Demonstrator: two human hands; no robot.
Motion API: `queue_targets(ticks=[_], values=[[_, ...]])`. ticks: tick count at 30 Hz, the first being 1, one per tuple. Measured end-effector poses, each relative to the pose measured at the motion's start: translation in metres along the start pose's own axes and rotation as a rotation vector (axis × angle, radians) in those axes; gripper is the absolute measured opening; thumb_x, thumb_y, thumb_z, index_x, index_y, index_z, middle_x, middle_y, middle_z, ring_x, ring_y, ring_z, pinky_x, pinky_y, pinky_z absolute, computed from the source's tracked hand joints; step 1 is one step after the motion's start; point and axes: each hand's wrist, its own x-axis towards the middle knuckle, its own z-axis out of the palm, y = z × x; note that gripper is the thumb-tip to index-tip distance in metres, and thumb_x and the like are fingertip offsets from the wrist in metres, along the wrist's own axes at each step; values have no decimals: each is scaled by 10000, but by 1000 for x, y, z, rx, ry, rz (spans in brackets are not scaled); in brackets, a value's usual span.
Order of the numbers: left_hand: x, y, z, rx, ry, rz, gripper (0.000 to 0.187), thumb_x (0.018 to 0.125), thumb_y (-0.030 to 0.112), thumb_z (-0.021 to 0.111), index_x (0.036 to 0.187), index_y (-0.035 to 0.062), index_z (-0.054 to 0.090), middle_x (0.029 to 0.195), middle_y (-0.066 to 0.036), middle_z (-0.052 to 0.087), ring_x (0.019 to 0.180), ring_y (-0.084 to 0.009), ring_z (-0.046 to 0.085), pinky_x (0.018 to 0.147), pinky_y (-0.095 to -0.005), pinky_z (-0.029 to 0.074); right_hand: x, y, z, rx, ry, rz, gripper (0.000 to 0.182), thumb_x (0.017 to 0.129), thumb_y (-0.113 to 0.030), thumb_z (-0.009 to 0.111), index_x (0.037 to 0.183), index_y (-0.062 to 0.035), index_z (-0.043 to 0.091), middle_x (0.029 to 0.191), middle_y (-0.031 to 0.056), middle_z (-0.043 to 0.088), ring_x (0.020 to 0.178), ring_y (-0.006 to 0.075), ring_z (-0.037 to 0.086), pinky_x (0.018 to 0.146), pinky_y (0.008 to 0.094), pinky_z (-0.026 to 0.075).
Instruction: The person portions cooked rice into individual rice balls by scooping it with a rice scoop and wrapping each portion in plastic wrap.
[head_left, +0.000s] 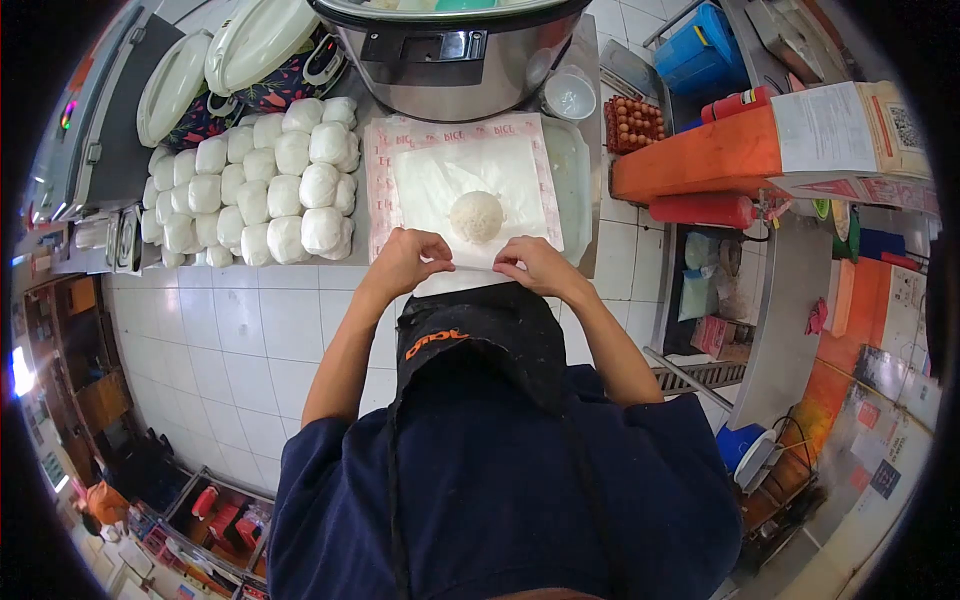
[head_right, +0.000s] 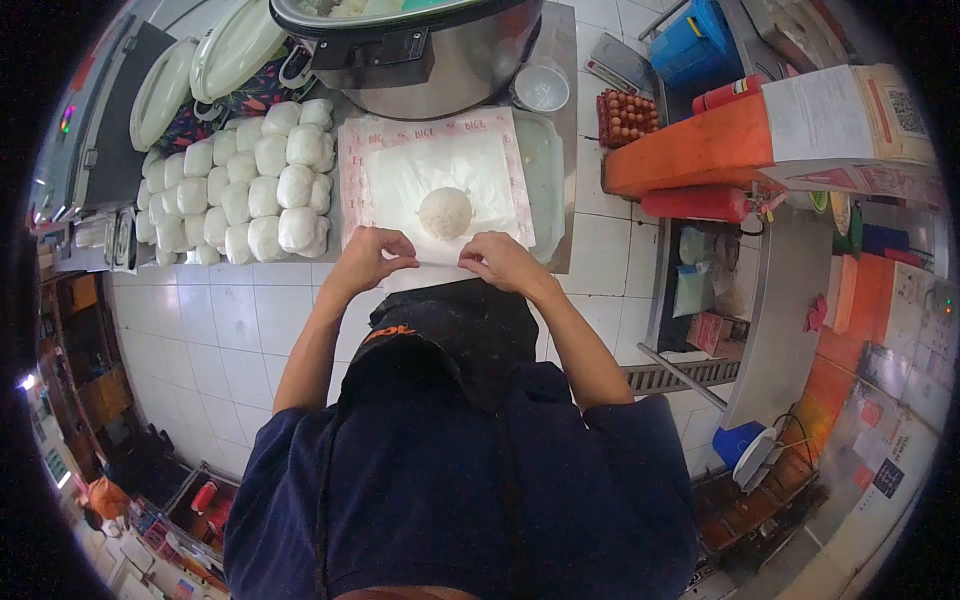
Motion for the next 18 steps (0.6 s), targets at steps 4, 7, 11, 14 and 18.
queue_targets(ticks=[4, 7, 11, 14, 18], values=[[1, -1, 0, -11, -30, 4, 201, 767, 165, 819, 867, 13, 735, 818, -113, 743, 785, -212, 720, 764, -334, 552, 1, -1, 0, -14, -13, 10, 201, 898, -193, 638, 909, 1, 690, 870, 161, 649, 867, 349, 602, 795, 431, 478], [0, 4, 3, 13, 26, 68, 219, 766, 192, 819, 864, 15, 735, 864, -127, 742, 814, -227, 717, 762, -349, 552, 2, 0, 2, -24, -14, 15, 191, 902, -191, 632, 921, -4, 665, 896, 158, 630, 904, 338, 592, 815, 428, 471], [6, -4, 10, 162, 116, 344, 198, 779, 193, 793, 869, 26, 737, 912, -133, 731, 853, -283, 695, 766, -375, 544, 4, -2, 5, -31, 47, -23, 178, 894, -188, 648, 947, -19, 638, 935, 140, 614, 944, 320, 580, 839, 422, 464], [9, -7, 12, 164, 128, 309, 137, 795, 153, 761, 873, 42, 740, 895, -107, 730, 860, -311, 676, 778, -396, 530, -3, -13, -3, -126, 190, -73, 181, 865, -179, 683, 974, -41, 640, 941, 112, 613, 953, 301, 581, 840, 410, 461], [2, -13, 9, 175, 197, 290, 94, 814, 131, 746, 867, 53, 745, 938, -81, 741, 894, -292, 679, 798, -392, 523, -23, 24, 3, -398, 433, -122, 218, 784, -153, 746, 986, -92, 692, 940, 62, 625, 955, 265, 587, 835, 384, 457]])
